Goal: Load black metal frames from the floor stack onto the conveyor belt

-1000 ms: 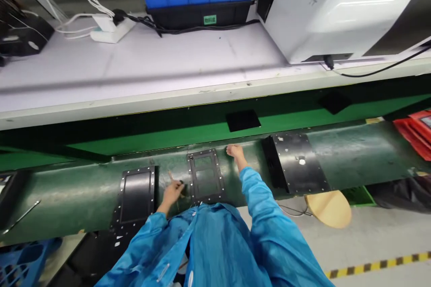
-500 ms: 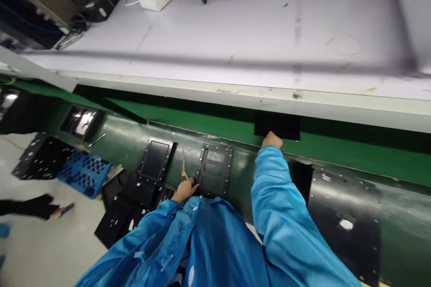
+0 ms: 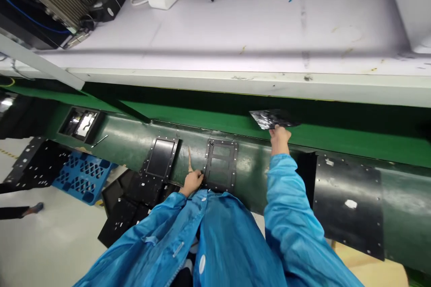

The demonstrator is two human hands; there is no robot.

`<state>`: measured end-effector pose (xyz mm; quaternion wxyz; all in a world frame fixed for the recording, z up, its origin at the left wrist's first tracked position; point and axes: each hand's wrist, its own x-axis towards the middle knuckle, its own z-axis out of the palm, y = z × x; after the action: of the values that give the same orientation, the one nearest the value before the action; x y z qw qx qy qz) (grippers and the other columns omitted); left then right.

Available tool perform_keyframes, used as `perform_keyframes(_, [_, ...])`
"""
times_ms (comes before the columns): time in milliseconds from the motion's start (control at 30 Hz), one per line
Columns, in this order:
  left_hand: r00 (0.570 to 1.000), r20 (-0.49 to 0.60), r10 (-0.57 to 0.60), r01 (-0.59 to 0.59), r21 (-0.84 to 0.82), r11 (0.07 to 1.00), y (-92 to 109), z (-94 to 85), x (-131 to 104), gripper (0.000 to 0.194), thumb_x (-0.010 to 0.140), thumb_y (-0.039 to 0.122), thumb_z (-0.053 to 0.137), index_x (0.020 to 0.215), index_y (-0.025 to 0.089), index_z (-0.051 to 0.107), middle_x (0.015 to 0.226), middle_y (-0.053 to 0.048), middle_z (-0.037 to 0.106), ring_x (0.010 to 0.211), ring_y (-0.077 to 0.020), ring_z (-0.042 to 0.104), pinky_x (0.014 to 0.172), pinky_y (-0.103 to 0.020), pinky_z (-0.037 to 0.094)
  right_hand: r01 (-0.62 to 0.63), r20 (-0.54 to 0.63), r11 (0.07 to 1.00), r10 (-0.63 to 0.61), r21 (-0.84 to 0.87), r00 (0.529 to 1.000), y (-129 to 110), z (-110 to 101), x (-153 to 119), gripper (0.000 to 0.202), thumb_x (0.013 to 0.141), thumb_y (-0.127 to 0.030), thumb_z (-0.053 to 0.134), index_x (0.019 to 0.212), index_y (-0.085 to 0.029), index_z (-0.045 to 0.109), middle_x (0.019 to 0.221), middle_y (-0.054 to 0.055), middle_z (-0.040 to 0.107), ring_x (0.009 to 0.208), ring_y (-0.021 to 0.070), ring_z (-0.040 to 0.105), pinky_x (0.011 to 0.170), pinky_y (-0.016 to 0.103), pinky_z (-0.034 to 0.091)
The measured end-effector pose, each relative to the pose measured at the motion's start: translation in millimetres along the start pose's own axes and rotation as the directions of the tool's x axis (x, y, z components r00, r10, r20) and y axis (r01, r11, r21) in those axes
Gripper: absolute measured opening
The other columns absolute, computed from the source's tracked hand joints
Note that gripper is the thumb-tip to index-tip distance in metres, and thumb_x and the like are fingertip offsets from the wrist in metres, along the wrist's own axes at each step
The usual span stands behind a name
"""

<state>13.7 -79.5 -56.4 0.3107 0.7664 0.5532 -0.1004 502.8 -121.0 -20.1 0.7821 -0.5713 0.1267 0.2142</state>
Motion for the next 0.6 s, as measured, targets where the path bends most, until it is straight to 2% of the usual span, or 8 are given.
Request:
perform_keyframes(67, [1.0,-0.021,0.017,-0.023,-0.287,0.958,6,-12.6,1,0.032,0.101,0.048,0.061,0.097,0.019,0.074,0.111,-0.017,0.078,0.116,-0.0306,0.072,0.102,-0.039,0.051,-0.102,-0.004,0.995,0.102,-0.014,0.995,7,-20,-44,0.024,0.083,0.004,0.065,0.085,-0.018,0.056,0.079,0.0,0.064,0.068,0.01,0.063,0.065,0.026,0.063])
perform_keyframes(100, [0.999,0.016,0.029,-0.017,-0.491,0.871,10,-19.2,1,0.04,0.101,0.055,0.059,0.098,0.018,0.074,0.113,-0.018,0.078,0.115,-0.0302,0.073,0.102,-0.04,0.052,-0.142,0.037,0.99,0.143,-0.024,0.989,14,-32,-69,0.024,0.082,0.003,0.068,0.084,-0.018,0.057,0.078,0.0,0.065,0.068,0.0109,0.064,0.065,0.026,0.063])
perform_keyframes(200, [0.931,0.276,0.241,0.186,-0.922,0.339,21,-35.7,0,0.07,0.095,0.078,0.053,0.112,0.014,0.073,0.125,-0.023,0.075,0.117,-0.0341,0.074,0.1,-0.049,0.057,-0.19,0.256,0.976,0.212,-0.107,0.943,50,-68,-149,0.025,0.077,-0.007,0.081,0.081,-0.018,0.06,0.076,0.002,0.067,0.069,0.0141,0.066,0.063,0.026,0.061])
perform_keyframes(233, [0.879,0.326,0.347,0.28,-0.944,0.176,24,-39.0,-1,0.076,0.093,0.083,0.052,0.116,0.013,0.072,0.129,-0.024,0.074,0.12,-0.0365,0.073,0.101,-0.053,0.058,-0.199,0.315,0.967,0.24,-0.156,0.919,64,-78,-175,0.027,0.075,-0.013,0.087,0.079,-0.019,0.06,0.075,0.002,0.066,0.068,0.0144,0.066,0.061,0.025,0.06])
perform_keyframes(300, [0.808,0.356,0.47,0.404,-0.915,-0.001,24,-40.8,-4,0.074,0.089,0.08,0.061,0.117,0.012,0.073,0.128,-0.023,0.075,0.121,-0.0384,0.072,0.103,-0.057,0.057,-0.214,0.391,0.942,0.305,-0.259,0.869,93,-94,-222,0.034,0.071,-0.025,0.094,0.076,-0.02,0.061,0.072,0.001,0.066,0.066,0.0146,0.064,0.06,0.025,0.057])
perform_keyframes(467, [0.836,0.374,0.401,0.406,-0.914,0.004,4,-29.8,-18,0.036,0.066,0.018,0.089,0.099,0.011,0.076,0.102,-0.014,0.082,0.105,-0.0313,0.077,0.103,-0.045,0.059,-0.25,0.437,0.898,0.4,-0.361,0.806,138,-112,-285,0.041,0.068,-0.043,0.097,0.078,-0.022,0.064,0.071,0.0,0.066,0.066,0.0155,0.063,0.064,0.026,0.055])
perform_keyframes(533, [0.841,0.355,0.408,0.38,-0.925,0.023,-6,-28.5,-24,0.041,0.057,0.009,0.086,0.097,0.012,0.077,0.099,-0.012,0.082,0.103,-0.0318,0.078,0.102,-0.046,0.059,-0.272,0.431,0.883,0.43,-0.381,0.793,140,-117,-291,0.041,0.077,-0.055,0.09,0.084,-0.022,0.066,0.076,0.003,0.07,0.069,0.0174,0.067,0.068,0.028,0.057])
perform_keyframes(600, [0.842,0.337,0.423,0.353,-0.935,0.041,-12,-29.9,-29,0.045,0.055,0.009,0.085,0.099,0.012,0.077,0.1,-0.013,0.082,0.103,-0.0327,0.078,0.103,-0.048,0.059,-0.355,0.42,0.83,0.532,-0.43,0.736,137,-121,-295,0.052,0.089,-0.073,0.071,0.089,-0.021,0.069,0.083,0.008,0.074,0.074,0.0209,0.07,0.071,0.032,0.059])
